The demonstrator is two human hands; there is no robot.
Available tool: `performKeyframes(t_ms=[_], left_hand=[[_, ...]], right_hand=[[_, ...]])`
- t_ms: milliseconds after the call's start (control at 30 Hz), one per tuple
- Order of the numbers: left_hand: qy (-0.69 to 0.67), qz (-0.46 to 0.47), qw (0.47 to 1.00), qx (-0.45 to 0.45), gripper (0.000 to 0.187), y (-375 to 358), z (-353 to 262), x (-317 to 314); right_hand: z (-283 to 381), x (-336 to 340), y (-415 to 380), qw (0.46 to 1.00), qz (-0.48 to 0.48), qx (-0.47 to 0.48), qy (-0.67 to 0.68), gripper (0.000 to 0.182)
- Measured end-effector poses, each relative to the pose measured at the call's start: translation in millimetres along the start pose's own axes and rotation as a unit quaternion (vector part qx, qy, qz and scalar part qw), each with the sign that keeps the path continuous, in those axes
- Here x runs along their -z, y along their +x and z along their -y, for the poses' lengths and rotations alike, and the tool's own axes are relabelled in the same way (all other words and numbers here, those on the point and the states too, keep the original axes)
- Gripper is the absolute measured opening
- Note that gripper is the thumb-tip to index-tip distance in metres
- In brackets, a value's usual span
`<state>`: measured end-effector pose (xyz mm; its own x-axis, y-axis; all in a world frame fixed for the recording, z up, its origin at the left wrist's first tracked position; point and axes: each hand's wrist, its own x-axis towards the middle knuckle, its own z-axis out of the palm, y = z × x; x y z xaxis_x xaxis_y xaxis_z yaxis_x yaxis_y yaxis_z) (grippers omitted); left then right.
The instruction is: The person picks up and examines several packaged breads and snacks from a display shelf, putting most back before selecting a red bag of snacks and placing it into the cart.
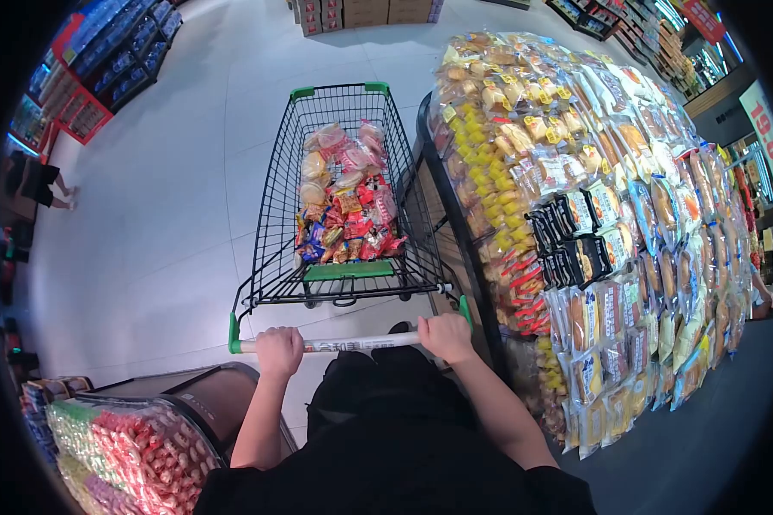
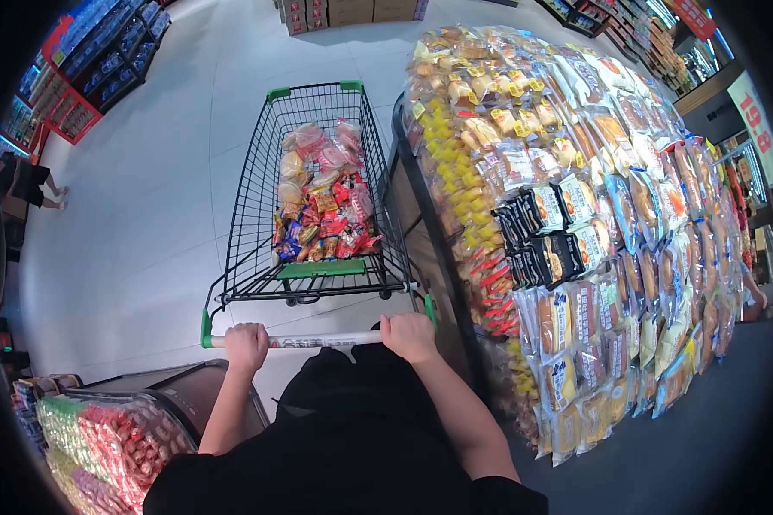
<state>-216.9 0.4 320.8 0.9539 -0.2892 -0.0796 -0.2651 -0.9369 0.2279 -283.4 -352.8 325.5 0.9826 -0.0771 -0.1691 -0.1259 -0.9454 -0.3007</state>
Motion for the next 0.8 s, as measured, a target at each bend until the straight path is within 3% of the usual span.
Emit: performKeyframes(t_ms=[200,267,367,433,567,633,667,700,733,767,800], left_hand=[[-0.015,0.045,0.999,-0.018,0.035,-40.2,9.1,4.4],[-0.031,0.062,0.997,-0.020,0.035,-59.3,13.0,7.8],[-0.124,0.137,0.983,-0.014,0.027,-73.0,22.1,18.9],[-0.241,0.090,0.964,-0.060,0.017,-71.2,27.9,28.4],[-0.252,-0.018,0.967,-0.043,0.007,-22.7,61.8,31.0],[-0.224,-0.023,0.974,-0.025,0.015,15.1,80.4,30.0],[-0.191,-0.039,0.980,-0.033,0.025,33.0,88.2,27.1],[-0.157,-0.055,0.985,-0.042,0.035,49.1,95.8,21.0],[-0.160,-0.053,0.985,-0.042,0.035,63.5,105.0,9.1],[-0.094,-0.068,0.993,-0.014,0.045,81.7,114.9,-8.4],[-0.029,-0.064,0.997,0.021,0.056,91.1,118.7,-23.1]], right_hand=[[9.6,-20.7,-42.3,0.999,0.026,-0.032,-0.027,0.040],[11.7,-29.0,-62.5,0.993,-0.105,0.044,-0.015,0.036],[18.7,-39.8,-80.8,0.994,-0.098,0.035,-0.017,0.032],[24.6,-43.1,-91.1,0.996,-0.086,0.016,0.004,0.033],[37.1,-42.4,-102.1,0.998,0.045,-0.052,-0.010,0.032],[41.4,-36.7,-103.6,0.987,0.044,-0.087,0.131,0.030],[48.3,-31.5,-99.4,0.984,-0.016,-0.078,0.162,0.029],[55.4,-24.2,-89.3,0.984,-0.014,-0.079,0.160,0.029],[62.3,-16.2,-74.5,0.978,-0.046,-0.073,0.188,0.028],[66.0,-17.4,-54.2,0.971,-0.092,-0.058,0.214,0.027],[70.5,-16.6,-36.8,0.961,-0.068,-0.081,0.255,0.027]])
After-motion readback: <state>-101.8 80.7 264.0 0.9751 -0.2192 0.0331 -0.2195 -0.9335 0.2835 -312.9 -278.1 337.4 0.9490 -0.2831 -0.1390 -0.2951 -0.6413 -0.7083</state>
